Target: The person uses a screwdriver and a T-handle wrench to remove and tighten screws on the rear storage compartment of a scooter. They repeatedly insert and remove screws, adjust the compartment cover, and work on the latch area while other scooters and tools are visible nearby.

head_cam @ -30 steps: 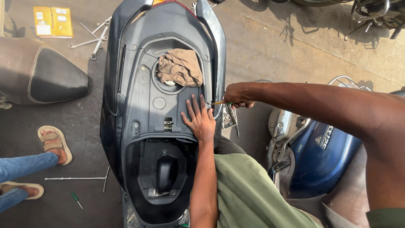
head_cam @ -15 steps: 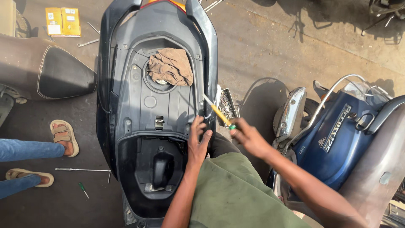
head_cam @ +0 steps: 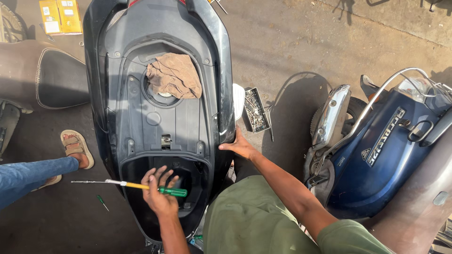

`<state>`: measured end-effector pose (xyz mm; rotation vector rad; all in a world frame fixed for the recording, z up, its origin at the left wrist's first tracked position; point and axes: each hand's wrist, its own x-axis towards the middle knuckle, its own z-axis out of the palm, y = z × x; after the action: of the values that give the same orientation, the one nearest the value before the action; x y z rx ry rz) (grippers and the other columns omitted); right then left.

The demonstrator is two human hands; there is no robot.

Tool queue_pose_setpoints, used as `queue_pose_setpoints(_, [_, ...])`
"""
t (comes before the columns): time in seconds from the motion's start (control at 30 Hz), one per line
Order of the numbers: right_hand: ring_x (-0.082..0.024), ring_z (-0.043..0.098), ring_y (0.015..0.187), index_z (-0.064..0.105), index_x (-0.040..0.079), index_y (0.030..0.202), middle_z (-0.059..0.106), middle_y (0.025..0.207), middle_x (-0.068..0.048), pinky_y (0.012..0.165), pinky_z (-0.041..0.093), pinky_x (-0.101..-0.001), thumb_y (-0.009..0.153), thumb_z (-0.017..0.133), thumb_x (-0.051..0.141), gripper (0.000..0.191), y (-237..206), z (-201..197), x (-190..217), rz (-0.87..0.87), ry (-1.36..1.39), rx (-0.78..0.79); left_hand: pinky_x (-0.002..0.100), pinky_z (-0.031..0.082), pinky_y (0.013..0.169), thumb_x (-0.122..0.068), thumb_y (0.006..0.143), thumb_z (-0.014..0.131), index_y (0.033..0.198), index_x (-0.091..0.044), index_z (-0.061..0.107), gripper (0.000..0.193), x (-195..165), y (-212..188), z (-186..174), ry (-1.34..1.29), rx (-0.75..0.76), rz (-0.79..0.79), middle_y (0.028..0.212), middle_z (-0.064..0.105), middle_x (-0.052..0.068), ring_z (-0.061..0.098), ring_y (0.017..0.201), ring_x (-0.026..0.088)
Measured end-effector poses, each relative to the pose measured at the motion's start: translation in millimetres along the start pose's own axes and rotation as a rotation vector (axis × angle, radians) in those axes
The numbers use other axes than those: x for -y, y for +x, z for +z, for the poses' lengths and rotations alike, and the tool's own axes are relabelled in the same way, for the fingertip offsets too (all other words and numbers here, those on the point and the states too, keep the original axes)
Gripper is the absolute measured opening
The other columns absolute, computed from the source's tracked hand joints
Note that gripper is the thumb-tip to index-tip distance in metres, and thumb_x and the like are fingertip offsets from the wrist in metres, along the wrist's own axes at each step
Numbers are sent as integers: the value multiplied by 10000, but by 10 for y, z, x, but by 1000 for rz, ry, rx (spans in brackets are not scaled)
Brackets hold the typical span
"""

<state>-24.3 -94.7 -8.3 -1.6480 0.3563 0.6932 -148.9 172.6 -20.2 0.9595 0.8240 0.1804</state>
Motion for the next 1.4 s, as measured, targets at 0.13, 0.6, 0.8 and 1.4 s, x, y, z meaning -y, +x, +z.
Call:
queue_pose_setpoints(0.13, [-341, 429, 1458, 94, -59, 1594, 412, 1556, -288, 1200, 343, -384, 650, 950, 358, 1341, -46, 32, 36, 24, 64, -40, 433, 645, 760, -188, 1106, 451, 1282, -41, 539, 245, -145, -51, -121, -3, -44, 43, 1183, 662, 202, 700, 999, 280])
queue_pose_setpoints(0.6, [-311, 383, 1444, 37, -59, 1567, 352, 1546, -270, 1171, 370, -410, 659, 957, 315, 1346, -12, 83, -15, -3, 58, -73, 230, 393, 458, -213, 1051, 548, 1223, -6, 623, 279, 95, -12, 186, 246, 134, -92, 1017, 731, 175, 524, 522, 101])
queue_pose_setpoints(0.8, [-366, 506, 1379, 188, -74, 1531, 498, 1450, -301, 1145, 401, -425, 656, 937, 445, 1264, -17, 83, -24, -9, -166, -204, 229, 361, 437, -211, 1036, 554, 1209, -7, 637, 280, 275, -160, 255, 248, 114, -162, 981, 731, 170, 495, 498, 95])
queue_pose_setpoints(1.4, [-403, 614, 1227, 241, -76, 1518, 611, 1302, -319, 1056, 468, -439, 640, 897, 549, 1262, -64, 10, 64, 88, -324, -205, 252, 415, 549, -284, 1059, 503, 1227, -13, 642, 348, 59, 118, 493, 314, 350, -202, 1007, 713, 150, 519, 640, 114])
